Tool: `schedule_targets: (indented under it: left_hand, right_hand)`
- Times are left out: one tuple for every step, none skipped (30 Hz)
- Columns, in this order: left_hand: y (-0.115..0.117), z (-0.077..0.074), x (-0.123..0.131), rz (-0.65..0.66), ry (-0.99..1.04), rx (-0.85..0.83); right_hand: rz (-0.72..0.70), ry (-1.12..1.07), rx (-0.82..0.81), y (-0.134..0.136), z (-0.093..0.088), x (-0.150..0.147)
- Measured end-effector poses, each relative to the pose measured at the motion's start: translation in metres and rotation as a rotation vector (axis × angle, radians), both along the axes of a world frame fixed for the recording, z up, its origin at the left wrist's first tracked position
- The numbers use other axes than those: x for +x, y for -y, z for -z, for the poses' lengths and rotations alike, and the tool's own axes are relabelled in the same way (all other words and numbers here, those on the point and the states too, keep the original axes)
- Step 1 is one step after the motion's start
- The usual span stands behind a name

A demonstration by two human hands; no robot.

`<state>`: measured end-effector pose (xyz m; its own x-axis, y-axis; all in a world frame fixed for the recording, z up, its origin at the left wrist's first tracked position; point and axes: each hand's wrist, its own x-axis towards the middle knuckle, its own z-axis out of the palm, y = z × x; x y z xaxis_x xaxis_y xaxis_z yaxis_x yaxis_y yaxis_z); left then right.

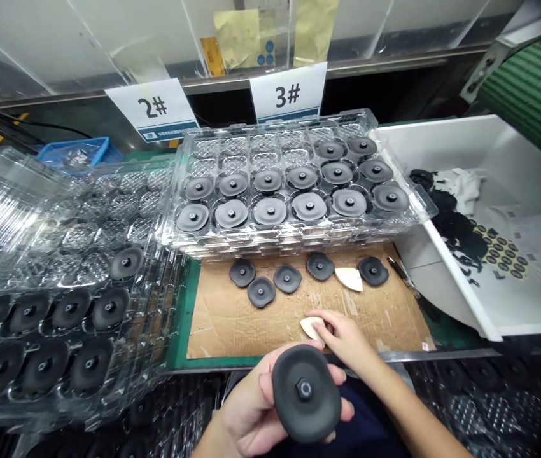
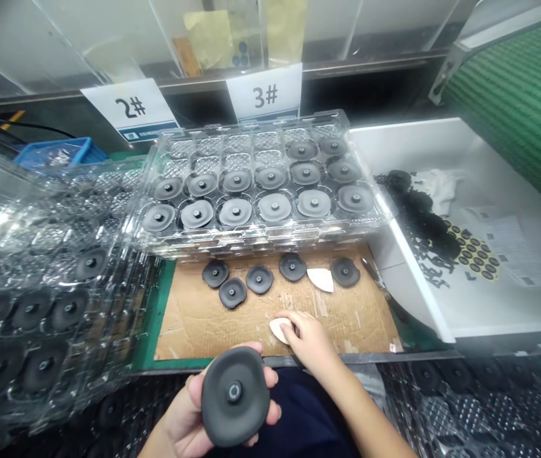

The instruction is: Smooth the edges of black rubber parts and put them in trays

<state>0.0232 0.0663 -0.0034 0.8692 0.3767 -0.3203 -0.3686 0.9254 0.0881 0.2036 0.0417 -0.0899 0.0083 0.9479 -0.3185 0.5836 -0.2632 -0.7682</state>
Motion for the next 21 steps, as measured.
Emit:
schedule_targets:
  left_hand:
    - [0.0005, -0.0003, 0.0002, -0.003, -0.002, -0.003]
    - [0.0010, -0.0006, 0.0003, -0.008, -0.003, -0.006]
    - [0.0014, -0.0007, 0.0004, -0.012, -0.003, -0.007]
    - [0.0016, -0.0007, 0.0004, -0.018, -0.004, -0.013]
    - [0.0017, -0.0006, 0.0004, -0.020, -0.005, -0.018]
    - [0.0016, -0.0004, 0.0003, -0.021, -0.002, -0.019]
    - [0.0016, -0.0002, 0.0001, -0.022, 0.002, -0.017]
    - [0.0016, 0.0001, -0.0002, -0.021, 0.007, -0.012]
    - [0.0018, 0.0005, -0.0005, -0.023, 0.014, -0.005]
    - [0.0021, 0.0009, -0.0009, -0.026, 0.019, 0.000]
    - [0.0025, 0.0013, -0.0013, -0.029, 0.024, 0.005]
    - [0.0030, 0.0017, -0.0017, -0.034, 0.029, 0.009]
    - [0.0036, 0.0020, -0.0020, -0.037, 0.035, 0.012]
    - [0.0042, 0.0024, -0.0022, -0.038, 0.040, 0.016]
    - [0.0047, 0.0026, -0.0024, -0.037, 0.044, 0.019]
    - [0.0051, 0.0027, -0.0025, -0.035, 0.045, 0.022]
    - [0.0054, 0.0027, -0.0026, -0.036, 0.044, 0.024]
    - [0.0057, 0.0026, -0.0027, -0.040, 0.040, 0.027]
    - [0.0058, 0.0023, -0.0028, -0.047, 0.037, 0.032]
    - [0.0060, 0.0021, -0.0030, -0.053, 0.035, 0.039]
    - [0.0062, 0.0019, -0.0033, -0.062, 0.032, 0.041]
  right_hand:
    - [-0.003, 0.001, 0.000, -0.0004, -0.0007, 0.0002]
    - [-0.006, 0.002, 0.001, -0.0007, -0.0012, 0.0002]
    - [-0.007, 0.004, 0.002, -0.0008, -0.0013, 0.0003]
    - [-0.009, 0.005, 0.004, -0.0007, -0.0012, 0.0002]
    - [-0.012, 0.007, 0.006, -0.0006, -0.0008, 0.0002]
    - [-0.015, 0.010, 0.008, -0.0004, -0.0003, 0.0002]
    - [-0.018, 0.013, 0.010, -0.0001, 0.0002, 0.0001]
    - [-0.021, 0.017, 0.011, 0.0000, 0.0005, 0.0001]
    - [-0.024, 0.020, 0.013, 0.0001, 0.0007, 0.0002]
    - [-0.028, 0.024, 0.013, 0.0002, 0.0007, 0.0002]
    - [-0.031, 0.029, 0.014, 0.0002, 0.0006, 0.0002]
    - [-0.034, 0.033, 0.015, 0.0003, 0.0003, 0.0002]
    - [-0.037, 0.037, 0.017, 0.0003, 0.0000, 0.0002]
    - [-0.038, 0.043, 0.020, 0.0005, -0.0002, 0.0000]
    - [-0.037, 0.049, 0.025, 0.0009, -0.0002, -0.0004]
    - [-0.036, 0.056, 0.031, 0.0015, 0.0000, -0.0010]
    - [-0.034, 0.063, 0.038, 0.0023, 0.0003, -0.0018]
    - [-0.031, 0.072, 0.047, 0.0033, 0.0010, -0.0029]
    - [-0.026, 0.081, 0.058, 0.0046, 0.0018, -0.0041]
    - [-0.019, 0.091, 0.072, 0.0060, 0.0029, -0.0053]
    - [-0.009, 0.101, 0.089, 0.0076, 0.0041, -0.0065]
